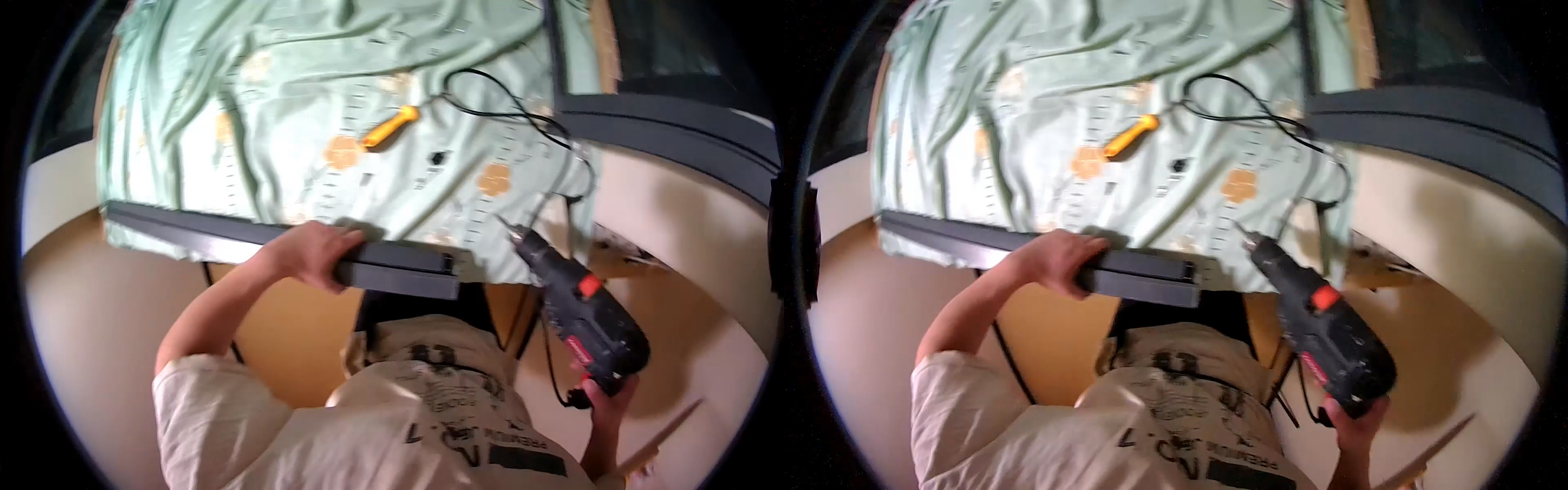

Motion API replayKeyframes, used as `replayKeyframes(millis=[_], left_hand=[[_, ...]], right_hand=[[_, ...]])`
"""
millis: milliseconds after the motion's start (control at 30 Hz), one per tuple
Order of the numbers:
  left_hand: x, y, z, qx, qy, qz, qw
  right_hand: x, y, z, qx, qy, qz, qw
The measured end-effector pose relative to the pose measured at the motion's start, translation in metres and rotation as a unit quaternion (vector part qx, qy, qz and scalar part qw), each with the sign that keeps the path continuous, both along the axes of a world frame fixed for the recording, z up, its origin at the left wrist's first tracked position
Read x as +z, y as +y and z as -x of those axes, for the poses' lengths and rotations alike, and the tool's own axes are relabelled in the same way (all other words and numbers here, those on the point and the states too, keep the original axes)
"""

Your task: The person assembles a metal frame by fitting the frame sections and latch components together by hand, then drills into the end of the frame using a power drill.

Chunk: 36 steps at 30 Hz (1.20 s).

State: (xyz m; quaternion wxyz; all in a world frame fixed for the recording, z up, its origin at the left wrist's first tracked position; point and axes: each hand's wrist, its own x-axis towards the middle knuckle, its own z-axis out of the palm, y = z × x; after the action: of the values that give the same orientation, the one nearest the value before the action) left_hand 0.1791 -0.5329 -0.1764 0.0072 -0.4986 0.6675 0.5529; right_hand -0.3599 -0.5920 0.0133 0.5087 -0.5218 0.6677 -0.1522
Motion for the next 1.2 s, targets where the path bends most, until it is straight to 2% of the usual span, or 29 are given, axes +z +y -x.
replayKeyframes(millis=[133,200,267,367,700,800,867,900,933,1000,1133,1200], left_hand=[[-0.007,0.014,-0.006,0.033,0.029,0.103,0.994],[0.004,0.009,-0.004,0.023,0.003,0.083,0.996],[0.010,0.007,-0.002,0.011,-0.010,0.073,0.997],[0.003,0.015,0.001,0.039,-0.030,0.158,0.986],[-0.014,0.028,0.013,-0.017,-0.118,0.194,0.974],[-0.018,0.041,0.009,-0.022,-0.164,0.250,0.954],[-0.027,0.054,0.003,-0.051,-0.221,0.318,0.921],[-0.012,0.057,-0.003,-0.082,-0.250,0.275,0.925],[-0.011,0.067,-0.012,-0.082,-0.280,0.331,0.897],[-0.022,0.094,-0.026,-0.056,-0.360,0.280,0.888],[-0.023,0.109,-0.044,-0.016,-0.365,0.278,0.889],[-0.032,0.109,-0.047,0.033,-0.321,0.299,0.898]], right_hand=[[0.007,-0.006,-0.034,-0.039,0.011,-0.029,0.999],[0.012,-0.011,-0.034,0.003,0.027,-0.053,0.998],[0.005,-0.009,-0.032,-0.010,0.011,-0.017,1.000],[0.009,-0.012,-0.043,0.023,0.013,-0.044,0.999],[0.023,-0.009,-0.068,-0.016,0.000,-0.009,1.000],[0.024,-0.007,-0.073,-0.003,0.006,-0.006,1.000],[0.030,-0.008,-0.077,-0.001,0.020,-0.002,1.000],[0.034,-0.010,-0.084,0.012,0.024,-0.027,0.999],[0.038,-0.014,-0.089,0.024,0.028,-0.052,0.998],[0.040,-0.017,-0.092,0.027,0.019,-0.060,0.998],[0.041,-0.013,-0.095,-0.028,0.014,-0.071,0.997],[0.038,-0.018,-0.086,0.049,-0.002,-0.102,0.994]])
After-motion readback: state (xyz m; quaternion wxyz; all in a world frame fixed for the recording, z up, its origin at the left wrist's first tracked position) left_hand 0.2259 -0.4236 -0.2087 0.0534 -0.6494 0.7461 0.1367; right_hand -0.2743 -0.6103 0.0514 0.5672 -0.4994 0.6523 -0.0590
